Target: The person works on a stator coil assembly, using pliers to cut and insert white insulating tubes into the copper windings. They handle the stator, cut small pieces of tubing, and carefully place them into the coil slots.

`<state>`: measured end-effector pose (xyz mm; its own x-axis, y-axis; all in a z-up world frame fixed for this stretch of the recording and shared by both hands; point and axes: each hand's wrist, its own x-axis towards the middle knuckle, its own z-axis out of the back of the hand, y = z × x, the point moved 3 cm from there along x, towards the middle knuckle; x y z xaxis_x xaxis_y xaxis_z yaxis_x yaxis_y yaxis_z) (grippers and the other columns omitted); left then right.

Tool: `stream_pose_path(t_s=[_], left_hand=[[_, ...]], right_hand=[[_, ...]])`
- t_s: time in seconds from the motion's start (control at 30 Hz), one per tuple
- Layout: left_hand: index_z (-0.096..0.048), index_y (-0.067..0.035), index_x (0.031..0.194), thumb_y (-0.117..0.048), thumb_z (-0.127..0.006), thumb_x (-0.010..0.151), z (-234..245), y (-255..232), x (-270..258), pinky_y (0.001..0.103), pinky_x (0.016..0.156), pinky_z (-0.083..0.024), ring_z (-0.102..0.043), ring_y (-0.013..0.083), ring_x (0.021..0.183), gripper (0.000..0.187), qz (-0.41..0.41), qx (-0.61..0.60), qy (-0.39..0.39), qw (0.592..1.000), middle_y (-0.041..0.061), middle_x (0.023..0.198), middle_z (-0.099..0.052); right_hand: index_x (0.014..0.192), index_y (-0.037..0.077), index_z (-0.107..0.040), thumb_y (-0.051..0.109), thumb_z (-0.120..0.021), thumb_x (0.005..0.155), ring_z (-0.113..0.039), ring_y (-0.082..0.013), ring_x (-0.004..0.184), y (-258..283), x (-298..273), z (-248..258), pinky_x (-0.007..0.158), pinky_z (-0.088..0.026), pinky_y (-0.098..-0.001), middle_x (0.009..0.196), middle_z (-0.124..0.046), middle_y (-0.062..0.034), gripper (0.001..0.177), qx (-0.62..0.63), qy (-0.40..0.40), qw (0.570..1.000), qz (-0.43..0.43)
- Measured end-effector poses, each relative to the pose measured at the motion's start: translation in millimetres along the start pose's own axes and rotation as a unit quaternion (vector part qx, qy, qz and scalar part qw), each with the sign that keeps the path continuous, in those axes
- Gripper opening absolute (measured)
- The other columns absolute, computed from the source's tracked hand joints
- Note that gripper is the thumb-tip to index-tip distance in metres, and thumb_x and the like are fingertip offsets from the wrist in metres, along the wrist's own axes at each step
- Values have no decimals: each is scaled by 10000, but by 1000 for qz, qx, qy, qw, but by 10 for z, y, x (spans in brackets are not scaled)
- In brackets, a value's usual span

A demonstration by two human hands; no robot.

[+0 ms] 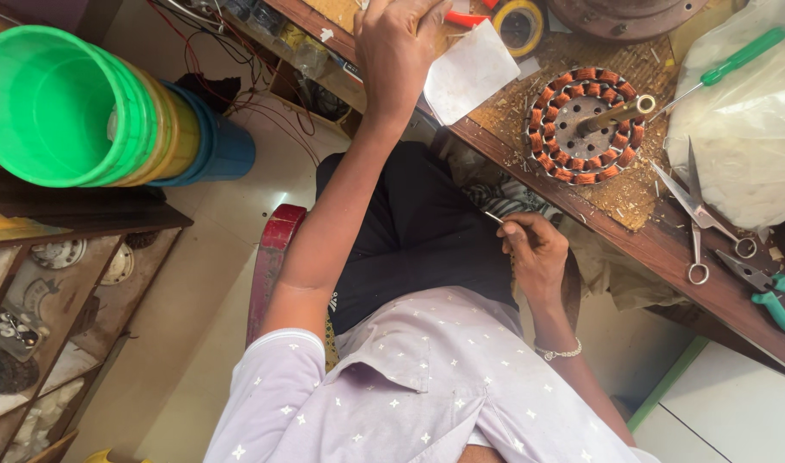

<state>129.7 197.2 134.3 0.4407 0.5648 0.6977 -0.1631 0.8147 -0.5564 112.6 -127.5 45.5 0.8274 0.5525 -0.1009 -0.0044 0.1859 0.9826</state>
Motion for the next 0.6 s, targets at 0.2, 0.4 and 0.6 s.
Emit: stream_pose_path(t_s=[0.2,0.4,0.6], left_hand=[[-773,-27,1035,-129,-729,994,205,-136,-374,300,828,-599,-765,133,882,118,185,-328,176,910,66,949,-810],[-697,38,1143,-27,-709,1019,333,-573,-1308,314,1018,-588,-732,172,1089,141,313,-637,234,664,135,1135,-766],[-695,32,1159,-29,-730,995,296,-653,-1612,306,859,-607,-734,159,990,178,351,-680,173,619,158,1138,-764]], right_hand=[[1038,-25,-649,200,-700,1041,-581,-93,661,356,-104,-99,593,-463,-215,828,-660,-70,231,145,-47,988,36],[1076,-9,-597,143,-646,1086,-558,-89,685,702,85,-354,612,-451,-216,865,-631,-56,160,169,-84,979,76],[1055,-17,-611,110,-639,1096,-554,-84,711,750,163,-490,632,-446,-223,868,-618,-43,137,117,-13,991,63]])
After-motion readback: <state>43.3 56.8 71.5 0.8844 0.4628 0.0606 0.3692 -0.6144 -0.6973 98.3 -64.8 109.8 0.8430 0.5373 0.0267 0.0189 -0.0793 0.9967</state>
